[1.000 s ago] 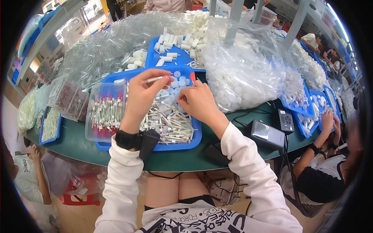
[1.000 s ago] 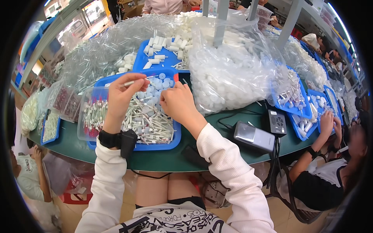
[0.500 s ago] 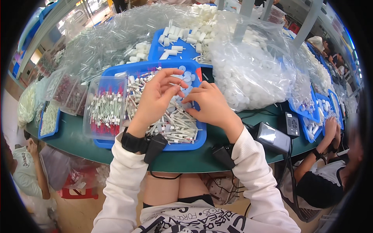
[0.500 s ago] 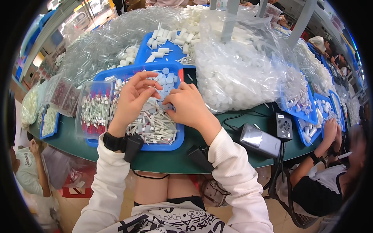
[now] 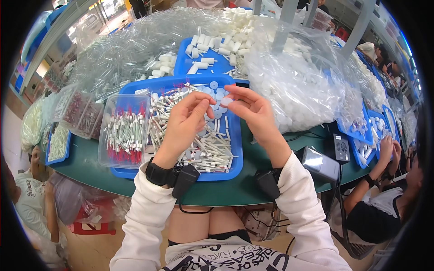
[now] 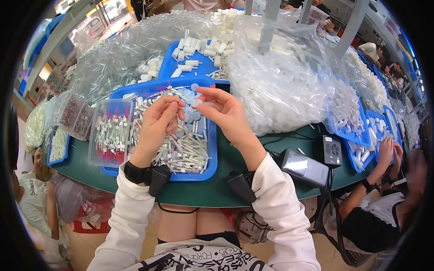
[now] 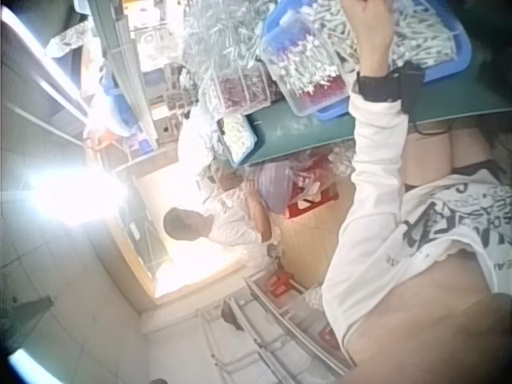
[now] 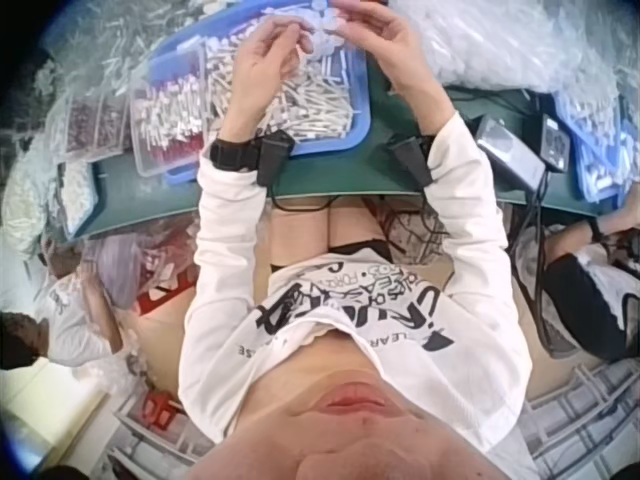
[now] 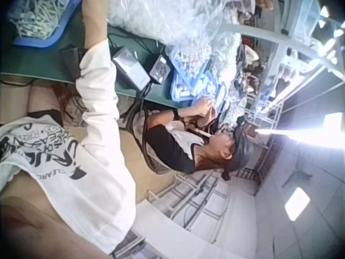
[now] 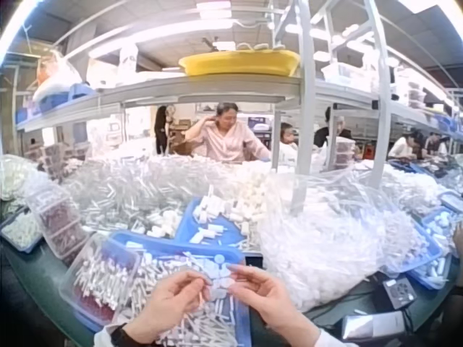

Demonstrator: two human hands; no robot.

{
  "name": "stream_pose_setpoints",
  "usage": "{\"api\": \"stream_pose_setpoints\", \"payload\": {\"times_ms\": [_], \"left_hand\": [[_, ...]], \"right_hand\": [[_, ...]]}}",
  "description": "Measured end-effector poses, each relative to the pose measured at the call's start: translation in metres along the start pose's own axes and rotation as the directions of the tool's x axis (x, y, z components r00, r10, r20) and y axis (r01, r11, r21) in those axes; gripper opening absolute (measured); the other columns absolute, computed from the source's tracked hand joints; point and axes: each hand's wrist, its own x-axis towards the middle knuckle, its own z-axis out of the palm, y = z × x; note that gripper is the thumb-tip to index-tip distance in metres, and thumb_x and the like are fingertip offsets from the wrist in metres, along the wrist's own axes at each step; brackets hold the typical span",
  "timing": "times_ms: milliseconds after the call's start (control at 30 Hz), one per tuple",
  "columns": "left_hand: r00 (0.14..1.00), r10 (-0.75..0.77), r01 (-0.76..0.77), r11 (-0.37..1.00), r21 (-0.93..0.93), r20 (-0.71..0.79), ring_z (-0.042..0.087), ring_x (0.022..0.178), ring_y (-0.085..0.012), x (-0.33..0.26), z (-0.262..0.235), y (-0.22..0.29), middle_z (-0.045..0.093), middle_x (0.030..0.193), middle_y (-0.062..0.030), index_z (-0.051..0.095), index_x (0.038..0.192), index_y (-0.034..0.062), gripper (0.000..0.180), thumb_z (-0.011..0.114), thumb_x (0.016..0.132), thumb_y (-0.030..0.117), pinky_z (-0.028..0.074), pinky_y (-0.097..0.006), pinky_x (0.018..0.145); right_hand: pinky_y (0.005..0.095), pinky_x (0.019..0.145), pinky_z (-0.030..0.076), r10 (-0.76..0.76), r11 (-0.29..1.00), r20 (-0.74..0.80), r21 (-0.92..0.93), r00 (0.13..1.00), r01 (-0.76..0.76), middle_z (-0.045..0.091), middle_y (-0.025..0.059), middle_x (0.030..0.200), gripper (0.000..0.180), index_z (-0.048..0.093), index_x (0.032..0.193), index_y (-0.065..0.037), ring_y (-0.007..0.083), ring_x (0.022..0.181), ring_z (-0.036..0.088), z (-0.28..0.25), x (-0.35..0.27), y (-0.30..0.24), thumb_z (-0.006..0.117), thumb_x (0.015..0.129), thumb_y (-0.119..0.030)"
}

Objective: The person sits at a table in a factory setting and repeatedly assembles small white plastic components. They pick up a cylindrical piece and a cap-like piece from blue trays, fit them together by hand, and place the finished unit into a separate tray.

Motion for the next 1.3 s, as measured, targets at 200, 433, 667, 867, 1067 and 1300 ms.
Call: {"api": "stream_pose_setpoints", "payload": {"times_ms": [200,433,667,867,1067,1300], "left_hand": [[0.959,-0.246,0.283,0.882,-0.376,0.143,0.031,0.054,-0.0078,0.001,-0.003,0.006,0.057,0.083,-0.0109,0.057,0.106,-0.0037,0.037,0.038,0.099,0.027,0.031,-0.021,0.050],[0.956,-0.231,0.280,0.905,-0.319,0.182,0.030,0.053,-0.0061,0.000,-0.004,0.008,0.063,0.084,-0.0125,0.058,0.103,-0.0007,0.027,0.042,0.097,0.021,0.031,-0.020,0.051],[0.998,-0.055,0.057,0.991,0.118,-0.021,0.044,0.056,-0.0034,-0.001,0.004,0.003,0.067,0.081,-0.0067,0.059,0.093,0.0032,0.014,0.053,0.094,0.015,0.034,-0.020,0.051],[0.985,0.165,-0.140,0.945,0.297,-0.059,0.056,0.066,-0.0049,-0.002,0.008,-0.006,0.067,0.080,-0.0026,0.063,0.094,0.0017,0.013,0.057,0.091,0.013,0.040,-0.019,0.056],[0.966,0.206,-0.121,0.897,0.426,-0.159,0.062,0.069,-0.0074,-0.003,0.008,-0.004,0.066,0.073,-0.0021,0.066,0.089,0.0031,0.009,0.061,0.086,0.011,0.045,-0.021,0.059],[0.892,0.445,-0.234,0.609,0.758,-0.082,0.064,0.064,-0.0217,-0.005,0.010,0.001,0.066,0.072,-0.0081,0.067,0.087,0.0063,0.009,0.066,0.080,0.012,0.047,-0.030,0.057]], "right_hand": [[0.0326,0.093,0.047,0.020,0.995,0.046,0.096,0.999,-0.025,0.062,0.0109,0.109,0.032,0.055,0.122,0.002,0.0188,0.104,0.060,-0.002,-0.001,0.003,0.056,0.094,-0.013],[0.0326,0.092,0.047,0.078,0.980,0.038,0.178,0.996,-0.084,0.064,0.0103,0.109,0.030,0.057,0.117,0.001,0.0184,0.102,0.061,-0.002,0.000,0.006,0.059,0.093,-0.017],[0.0314,0.090,0.047,0.064,0.987,0.040,0.145,0.997,-0.070,0.062,0.0108,0.114,0.027,0.058,0.115,-0.001,0.0176,0.102,0.060,0.001,-0.002,0.004,0.060,0.092,-0.015],[0.0296,0.090,0.045,0.064,0.990,0.090,0.118,0.994,-0.074,0.060,0.0064,0.110,0.027,0.056,0.115,-0.002,0.0158,0.102,0.059,0.008,-0.003,0.001,0.060,0.092,-0.014],[0.0288,0.091,0.045,0.051,0.994,0.126,0.091,0.991,-0.063,0.060,0.0051,0.108,0.027,0.056,0.115,-0.003,0.0142,0.101,0.059,0.006,-0.003,0.006,0.063,0.089,-0.011],[0.0281,0.089,0.046,-0.028,0.999,0.116,-0.019,0.993,0.030,0.061,0.0044,0.105,0.024,0.058,0.111,-0.003,0.0116,0.099,0.059,0.007,-0.002,0.008,0.064,0.088,-0.007]]}}
